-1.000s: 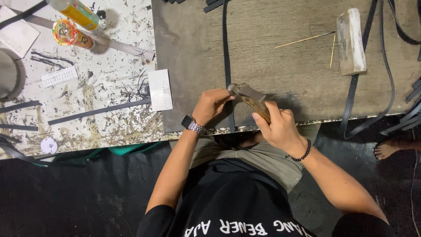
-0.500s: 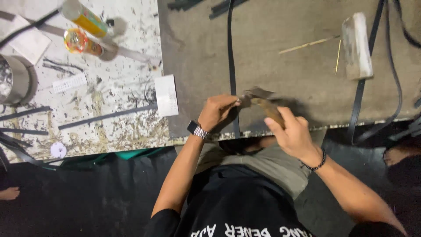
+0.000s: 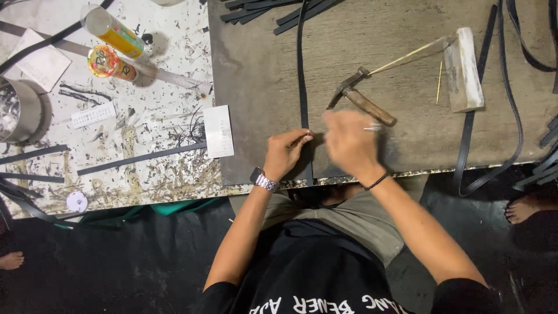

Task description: Measuring and punching holes in a leather strap using a ruler, marking tool, and hammer.

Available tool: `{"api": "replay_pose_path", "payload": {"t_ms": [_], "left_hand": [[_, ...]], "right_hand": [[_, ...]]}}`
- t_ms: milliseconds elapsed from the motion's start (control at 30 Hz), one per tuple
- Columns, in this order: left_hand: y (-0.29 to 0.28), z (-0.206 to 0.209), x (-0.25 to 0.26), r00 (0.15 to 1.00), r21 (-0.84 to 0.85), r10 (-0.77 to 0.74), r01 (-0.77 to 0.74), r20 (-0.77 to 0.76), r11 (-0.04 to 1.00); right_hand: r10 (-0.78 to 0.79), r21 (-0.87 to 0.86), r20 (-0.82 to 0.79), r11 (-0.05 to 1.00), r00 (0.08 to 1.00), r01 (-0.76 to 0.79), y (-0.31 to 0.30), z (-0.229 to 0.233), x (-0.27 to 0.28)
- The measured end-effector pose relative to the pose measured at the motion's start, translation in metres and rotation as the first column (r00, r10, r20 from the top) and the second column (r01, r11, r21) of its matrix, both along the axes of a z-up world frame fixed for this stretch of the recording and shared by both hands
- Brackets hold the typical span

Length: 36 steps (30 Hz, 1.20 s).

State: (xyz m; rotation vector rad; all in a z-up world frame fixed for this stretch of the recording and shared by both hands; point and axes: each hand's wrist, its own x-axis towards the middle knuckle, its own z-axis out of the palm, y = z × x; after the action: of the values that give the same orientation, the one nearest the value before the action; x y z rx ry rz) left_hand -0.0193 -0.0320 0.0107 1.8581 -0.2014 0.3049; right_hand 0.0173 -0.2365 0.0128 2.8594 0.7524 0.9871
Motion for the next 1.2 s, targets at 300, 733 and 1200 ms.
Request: {"api": "replay_pose_path", "payload": {"t_ms": [300, 733, 1200], "left_hand": [[0.007, 0.007, 0.011, 0.907, -0.642, 0.125, -0.377, -0.403, 0.668], [0.003, 0.006, 0.003, 0.968, -0.237, 0.157, -0.202, -0.196, 0.950], [0.003, -0.003, 0.004, 0.978, -0.264, 0.132, -0.172, -0.163, 0.949]], "right_hand": [[0.415, 0.308, -0.499, 0.905, 0.760, -0.293, 0.017, 0.016, -0.016], [0.445, 0.346, -0.542, 0.891, 0.713, -0.293, 0.011, 0.017, -0.026], [0.470, 0.396, -0.522, 0.873, 0.712, -0.285, 0.012, 0.024, -0.026]]}}
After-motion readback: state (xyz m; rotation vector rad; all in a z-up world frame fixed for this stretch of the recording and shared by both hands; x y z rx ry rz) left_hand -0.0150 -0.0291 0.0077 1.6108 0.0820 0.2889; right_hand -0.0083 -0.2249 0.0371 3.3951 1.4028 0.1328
